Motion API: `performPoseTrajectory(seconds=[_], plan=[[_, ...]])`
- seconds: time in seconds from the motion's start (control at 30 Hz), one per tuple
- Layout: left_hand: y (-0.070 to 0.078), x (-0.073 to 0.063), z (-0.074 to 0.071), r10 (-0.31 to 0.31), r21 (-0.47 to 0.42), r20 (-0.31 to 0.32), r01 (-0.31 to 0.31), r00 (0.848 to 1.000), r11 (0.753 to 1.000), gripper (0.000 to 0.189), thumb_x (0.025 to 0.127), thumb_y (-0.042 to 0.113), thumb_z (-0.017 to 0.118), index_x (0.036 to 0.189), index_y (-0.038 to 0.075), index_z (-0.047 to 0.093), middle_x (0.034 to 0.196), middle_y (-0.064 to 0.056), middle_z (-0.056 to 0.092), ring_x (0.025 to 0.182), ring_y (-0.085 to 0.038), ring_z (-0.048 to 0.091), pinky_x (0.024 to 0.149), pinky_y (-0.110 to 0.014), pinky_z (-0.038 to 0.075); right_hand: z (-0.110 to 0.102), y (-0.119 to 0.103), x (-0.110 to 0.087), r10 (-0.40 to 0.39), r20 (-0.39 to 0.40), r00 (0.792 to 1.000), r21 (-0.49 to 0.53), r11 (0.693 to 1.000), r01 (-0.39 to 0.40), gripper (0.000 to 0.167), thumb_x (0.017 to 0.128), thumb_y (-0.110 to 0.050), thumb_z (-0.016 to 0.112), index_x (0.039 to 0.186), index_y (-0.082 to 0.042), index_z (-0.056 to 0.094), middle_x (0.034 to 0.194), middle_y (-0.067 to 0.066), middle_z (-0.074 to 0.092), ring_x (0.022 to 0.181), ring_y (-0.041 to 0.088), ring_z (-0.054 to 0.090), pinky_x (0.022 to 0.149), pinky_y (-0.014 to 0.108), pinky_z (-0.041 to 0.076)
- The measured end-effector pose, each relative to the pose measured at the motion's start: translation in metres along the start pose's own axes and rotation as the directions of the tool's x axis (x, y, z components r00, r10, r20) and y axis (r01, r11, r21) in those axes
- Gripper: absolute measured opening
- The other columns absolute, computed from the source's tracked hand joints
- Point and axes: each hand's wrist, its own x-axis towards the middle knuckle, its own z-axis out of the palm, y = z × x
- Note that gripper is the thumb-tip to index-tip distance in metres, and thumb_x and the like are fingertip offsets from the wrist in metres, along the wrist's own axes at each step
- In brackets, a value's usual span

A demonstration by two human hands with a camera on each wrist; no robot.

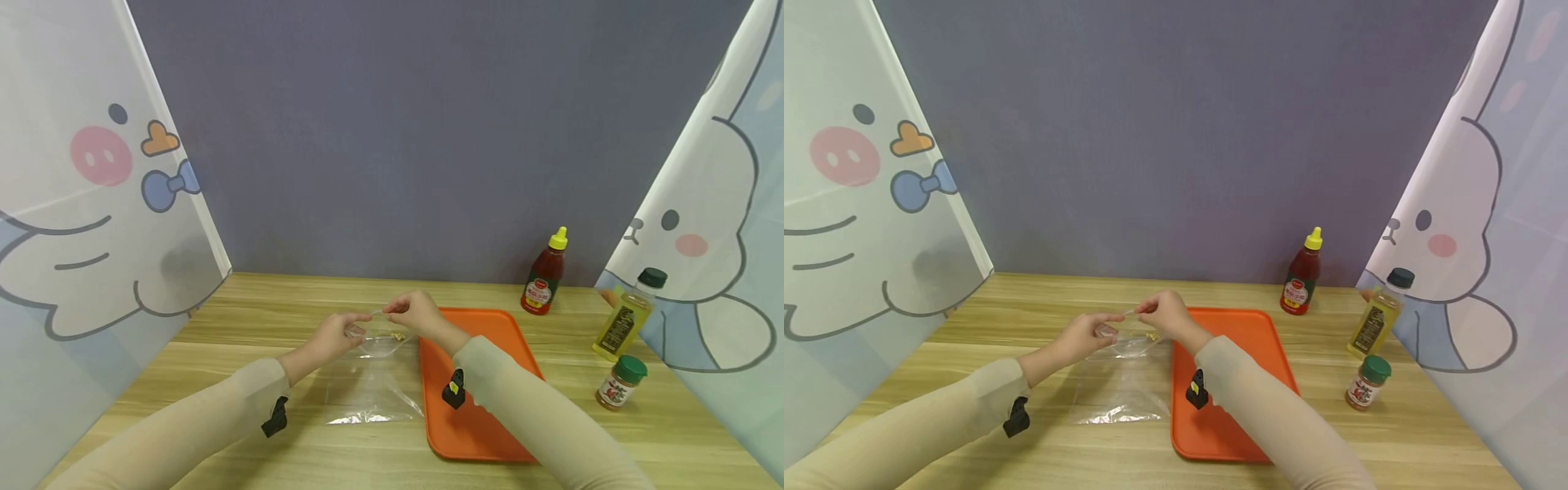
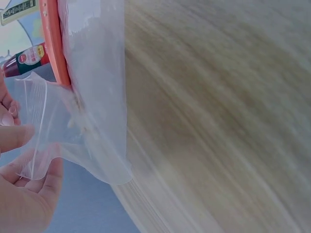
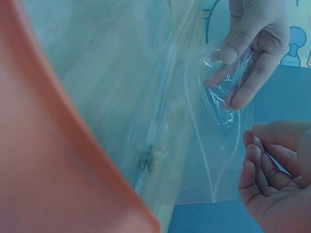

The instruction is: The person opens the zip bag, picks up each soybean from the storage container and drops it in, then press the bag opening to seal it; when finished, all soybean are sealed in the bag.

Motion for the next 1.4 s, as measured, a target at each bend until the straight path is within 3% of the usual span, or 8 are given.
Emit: performPoseTrajectory(seconds=[0.1,0.3,0.6,0.8,0.97,1.23,1.4], plan=[[-0.001,0.0,0.0,0.018,0.0,0.008,-0.018,1.0,1.0,0.046,0.085,-0.004,0.067,0.13,-0.002,0.056,0.129,-0.022,0.06,0.102,-0.032,0.068,0.076,-0.027,0.061,-0.002,0.002,-0.001,-0.003,0.008,1.0,0.035,0.999,0.002,0.015,0.084,-0.004,0.072,0.098,0.0,0.075,0.092,0.012,0.075,0.082,0.016,0.069,0.076,0.027,0.059],[-0.001,-0.002,0.0,0.026,-0.004,0.01,-0.026,1.0,1.0,0.046,0.085,-0.005,0.067,0.13,-0.004,0.056,0.129,-0.023,0.06,0.102,-0.033,0.067,0.075,-0.026,0.061,-0.011,0.007,-0.005,0.009,0.019,1.0,0.099,0.995,-0.011,0.019,0.085,-0.009,0.073,0.102,-0.002,0.075,0.09,0.008,0.075,0.074,0.008,0.064,0.066,0.021,0.054],[-0.002,-0.001,0.002,-0.015,-0.01,-0.004,0.015,1.0,1.0,0.046,0.085,-0.005,0.067,0.13,0.0,0.058,0.128,-0.021,0.061,0.103,-0.03,0.067,0.076,-0.027,0.06,-0.037,0.014,-0.017,0.01,-0.001,1.0,0.093,0.996,-0.01,0.017,0.086,-0.012,0.073,0.102,-0.008,0.076,0.09,0.005,0.075,0.075,0.008,0.063,0.067,0.022,0.052],[-0.003,-0.002,0.001,0.015,-0.006,-0.012,-0.015,1.0,1.0,0.047,0.084,-0.006,0.067,0.13,-0.002,0.057,0.131,-0.02,0.06,0.104,-0.032,0.067,0.076,-0.025,0.06,-0.058,0.034,-0.027,0.02,-0.014,1.0,0.093,0.995,-0.019,0.022,0.087,-0.013,0.071,0.106,-0.002,0.073,0.096,0.009,0.074,0.081,0.012,0.065,0.074,0.03,0.056],[-0.004,-0.005,0.0,0.014,-0.012,0.003,-0.014,1.0,1.0,0.048,0.085,-0.005,0.067,0.131,-0.001,0.056,0.133,-0.019,0.058,0.106,-0.031,0.066,0.078,-0.025,0.06,-0.074,0.052,-0.04,0.103,0.0,0.995,0.065,0.993,-0.103,0.02,0.088,-0.016,0.071,0.106,-0.007,0.073,0.1,0.007,0.073,0.09,0.017,0.066,0.086,0.044,0.056],[-0.003,-0.004,0.001,-0.001,-0.013,-0.005,0.0,1.0,1.0,0.046,0.086,-0.005,0.066,0.131,0.0,0.057,0.133,-0.02,0.058,0.105,-0.03,0.066,0.078,-0.026,0.06,-0.088,0.081,-0.054,0.124,0.044,0.991,0.005,0.992,-0.125,0.02,0.088,-0.009,0.069,0.103,0.005,0.07,0.097,0.014,0.073,0.09,0.022,0.067,0.083,0.039,0.057],[-0.003,-0.003,0.004,-0.007,0.008,-0.01,0.007,1.0,1.0,0.046,0.086,-0.004,0.067,0.131,0.001,0.058,0.132,-0.018,0.06,0.104,-0.029,0.067,0.076,-0.024,0.06,-0.093,0.098,-0.062,0.158,0.096,0.983,0.0,0.987,-0.159,0.023,0.086,-0.01,0.072,0.103,0.006,0.07,0.097,0.013,0.074,0.088,0.019,0.067,0.082,0.037,0.058]])
